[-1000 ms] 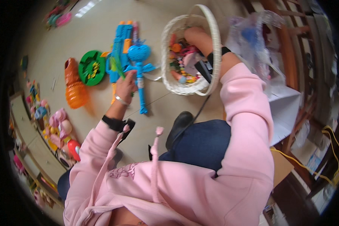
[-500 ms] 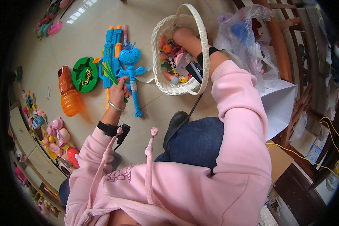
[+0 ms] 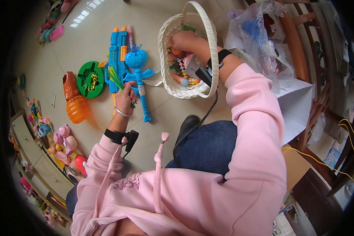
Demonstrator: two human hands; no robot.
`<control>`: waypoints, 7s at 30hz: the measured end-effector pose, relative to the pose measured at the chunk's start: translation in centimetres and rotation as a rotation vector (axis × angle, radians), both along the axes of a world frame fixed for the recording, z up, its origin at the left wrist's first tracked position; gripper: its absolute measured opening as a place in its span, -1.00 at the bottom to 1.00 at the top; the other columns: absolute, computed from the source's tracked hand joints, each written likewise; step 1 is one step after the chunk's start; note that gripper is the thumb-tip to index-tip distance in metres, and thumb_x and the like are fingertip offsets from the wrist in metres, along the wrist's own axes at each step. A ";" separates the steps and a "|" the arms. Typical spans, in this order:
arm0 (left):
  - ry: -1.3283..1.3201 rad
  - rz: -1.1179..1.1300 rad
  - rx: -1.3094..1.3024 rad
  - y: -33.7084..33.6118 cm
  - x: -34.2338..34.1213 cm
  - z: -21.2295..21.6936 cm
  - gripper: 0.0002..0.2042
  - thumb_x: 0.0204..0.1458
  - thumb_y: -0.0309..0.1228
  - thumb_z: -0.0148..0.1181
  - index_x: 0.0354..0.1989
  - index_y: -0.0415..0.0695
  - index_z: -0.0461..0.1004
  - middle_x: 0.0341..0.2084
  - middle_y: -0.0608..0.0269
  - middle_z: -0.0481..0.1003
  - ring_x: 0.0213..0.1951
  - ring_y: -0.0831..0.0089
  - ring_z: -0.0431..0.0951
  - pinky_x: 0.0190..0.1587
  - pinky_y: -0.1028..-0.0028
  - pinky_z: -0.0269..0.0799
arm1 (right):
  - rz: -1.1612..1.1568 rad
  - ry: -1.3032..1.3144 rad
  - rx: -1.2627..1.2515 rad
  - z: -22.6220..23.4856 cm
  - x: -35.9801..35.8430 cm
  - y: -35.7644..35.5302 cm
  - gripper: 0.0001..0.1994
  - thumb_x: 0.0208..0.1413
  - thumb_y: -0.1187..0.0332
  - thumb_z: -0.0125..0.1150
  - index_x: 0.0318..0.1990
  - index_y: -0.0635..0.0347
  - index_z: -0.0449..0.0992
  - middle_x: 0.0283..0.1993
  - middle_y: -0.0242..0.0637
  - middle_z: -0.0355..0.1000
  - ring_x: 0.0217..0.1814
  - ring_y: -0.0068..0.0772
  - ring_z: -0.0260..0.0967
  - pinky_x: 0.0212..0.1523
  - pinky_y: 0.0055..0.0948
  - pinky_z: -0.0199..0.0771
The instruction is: The person organizes scattered toys in a cluttered room. They place a toy dump truck into a shelf bin, then gather small colorful pieces from a basket and put them into a green circular container, which is also placed on the shelf.
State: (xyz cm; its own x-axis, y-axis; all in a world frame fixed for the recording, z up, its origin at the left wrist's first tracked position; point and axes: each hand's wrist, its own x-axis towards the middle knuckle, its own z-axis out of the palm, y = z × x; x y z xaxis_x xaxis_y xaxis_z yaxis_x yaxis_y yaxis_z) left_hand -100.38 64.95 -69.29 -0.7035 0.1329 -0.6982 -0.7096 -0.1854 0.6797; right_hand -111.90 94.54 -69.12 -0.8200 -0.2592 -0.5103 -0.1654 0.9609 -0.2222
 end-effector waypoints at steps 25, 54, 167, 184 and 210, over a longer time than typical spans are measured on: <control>-0.121 0.060 0.473 -0.2 -1.2 2.1 -0.67 0.09 -0.21 -0.02 -0.10 -0.22 0.31 -0.36 0.17 0.45 -0.33 0.38 0.49 -0.24 0.39 0.47 | -0.208 0.083 -0.440 3.7 -0.7 0.6 -0.82 -0.21 0.32 0.14 -0.55 0.28 0.49 -0.68 -0.26 0.37 -0.64 -0.55 0.28 -0.57 -0.46 0.32; 0.282 0.410 -0.397 -18.5 -12.6 -5.7 -0.77 -0.01 -0.38 -0.03 -0.37 -0.28 0.50 -0.50 0.23 0.47 -0.39 0.45 0.43 -0.29 0.51 0.34 | -0.540 -0.637 -0.830 2.8 2.2 4.5 -0.74 0.03 0.26 0.10 -0.24 0.30 0.44 -0.37 -0.36 0.43 -0.36 -0.62 0.35 -0.37 -0.65 0.37; -0.072 -0.688 -0.751 -34.5 -14.3 2.4 -0.30 -0.47 0.07 0.41 -0.24 -0.31 0.47 -0.36 0.15 0.50 -0.37 0.34 0.50 -0.30 0.40 0.41 | -1.526 -1.014 -1.178 -3.8 4.6 -37.7 -0.34 0.04 0.12 0.08 0.21 0.19 -0.06 0.20 0.09 -0.01 0.21 0.10 0.03 -0.04 0.00 0.37; -0.157 -0.398 -0.533 -37.9 -11.8 4.3 -0.32 -0.42 0.04 0.40 -0.25 -0.34 0.45 -0.40 0.19 0.45 -0.42 0.44 0.41 -0.40 0.46 0.32 | -1.733 -0.204 -1.267 -7.5 5.0 -40.6 -0.59 -0.25 0.49 0.24 -0.14 0.27 0.32 -0.28 -0.20 0.39 -0.34 -0.34 0.37 -0.46 -0.36 0.37; 0.129 0.424 0.361 -59.3 10.3 75.0 -0.36 -0.17 -0.01 0.23 0.02 -0.20 0.29 -0.10 0.25 0.41 -0.08 0.45 0.41 -0.03 0.42 0.31 | -1.182 -0.711 -1.069 63.9 -0.6 -34.6 -0.68 -0.11 0.57 0.03 -0.11 0.21 0.30 -0.23 -0.24 0.36 -0.28 -0.26 0.37 -0.31 -0.36 0.46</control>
State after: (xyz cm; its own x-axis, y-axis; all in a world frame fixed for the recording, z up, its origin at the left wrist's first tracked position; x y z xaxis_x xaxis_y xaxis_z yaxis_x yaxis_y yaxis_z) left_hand -90.08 5.62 5.73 -0.8240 0.0344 -0.5656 -0.4379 -0.6722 0.5970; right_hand -112.53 59.97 -5.21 -0.5112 -0.1714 -0.8422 0.8592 -0.1235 -0.4964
